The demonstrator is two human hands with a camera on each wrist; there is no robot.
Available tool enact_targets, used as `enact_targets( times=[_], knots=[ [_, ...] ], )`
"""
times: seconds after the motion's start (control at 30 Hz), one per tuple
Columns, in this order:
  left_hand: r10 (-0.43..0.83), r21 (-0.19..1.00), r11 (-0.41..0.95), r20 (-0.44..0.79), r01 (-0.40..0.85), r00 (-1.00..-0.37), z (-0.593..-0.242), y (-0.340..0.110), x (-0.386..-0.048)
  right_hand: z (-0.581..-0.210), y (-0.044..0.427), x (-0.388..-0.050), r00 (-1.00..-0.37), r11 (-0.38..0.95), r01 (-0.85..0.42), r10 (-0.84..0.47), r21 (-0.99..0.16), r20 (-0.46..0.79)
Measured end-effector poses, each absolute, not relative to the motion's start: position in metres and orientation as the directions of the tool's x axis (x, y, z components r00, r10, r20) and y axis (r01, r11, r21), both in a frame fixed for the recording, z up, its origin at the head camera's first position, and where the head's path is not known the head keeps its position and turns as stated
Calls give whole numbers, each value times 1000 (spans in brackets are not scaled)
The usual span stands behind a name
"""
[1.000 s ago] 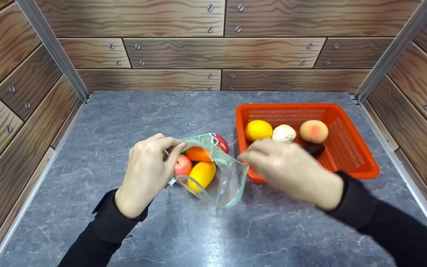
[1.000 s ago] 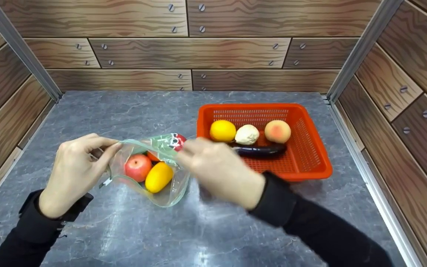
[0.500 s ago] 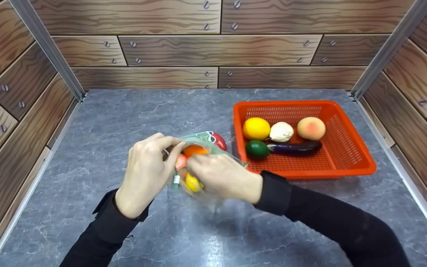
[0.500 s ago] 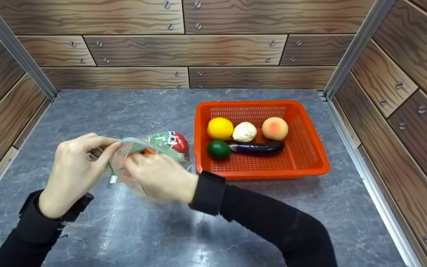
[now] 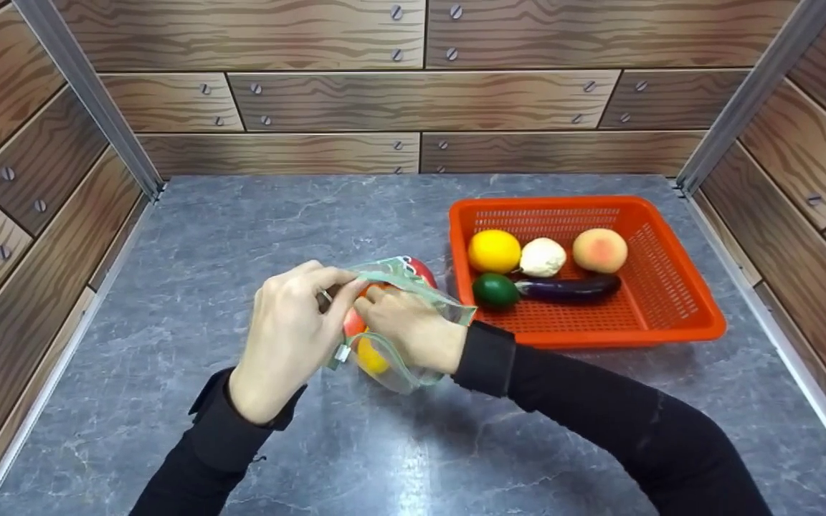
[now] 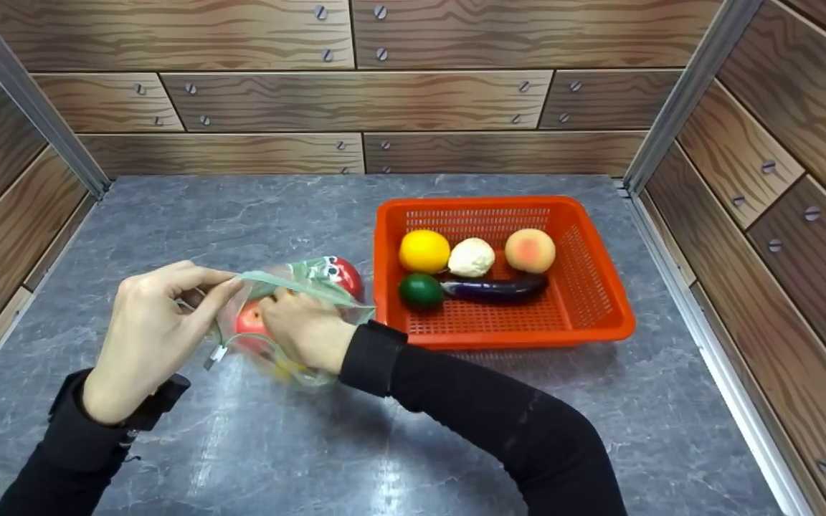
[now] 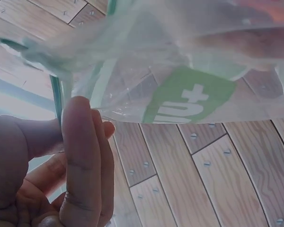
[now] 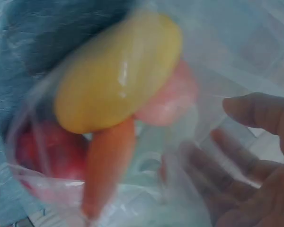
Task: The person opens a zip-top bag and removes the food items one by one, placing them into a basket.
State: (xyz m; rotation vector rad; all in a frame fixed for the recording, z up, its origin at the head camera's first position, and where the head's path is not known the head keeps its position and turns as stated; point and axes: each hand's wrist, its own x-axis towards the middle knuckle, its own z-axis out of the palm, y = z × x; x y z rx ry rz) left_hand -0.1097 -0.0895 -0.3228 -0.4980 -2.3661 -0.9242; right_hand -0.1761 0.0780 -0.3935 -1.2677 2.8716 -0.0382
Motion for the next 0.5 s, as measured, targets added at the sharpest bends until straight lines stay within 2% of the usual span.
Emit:
enact_targets(
  times=[0.03, 0.1, 0.2, 0.27, 0.43, 0.5],
  knots=[
    [131, 514, 691, 603, 509, -787, -323, -89, -110, -397, 77, -177, -697, 697, -716, -717, 39, 8],
    [121, 542, 673, 591, 504, -797, -325, -89, -109, -404, 79, -180, -702, 699, -681, -708, 219, 77],
    [111, 589, 630, 576, 506, -810, -329, -87, -110, -415, 87, -183, -641, 648, -582, -737, 491, 214],
    [100, 619, 601, 569, 505, -816, -332, -86, -110, -418, 91, -185, -597, 601, -509, -762, 616, 250],
    [44, 677, 556, 556, 483, -830, -340, -84, -112, -421, 94, -186, -557, 527, -403, -790, 748, 257],
    [26, 692, 544, 551, 475, -834, -343, -84, -112, -421, 95, -187, -522, 500, -349, -806, 793, 278]
  ],
)
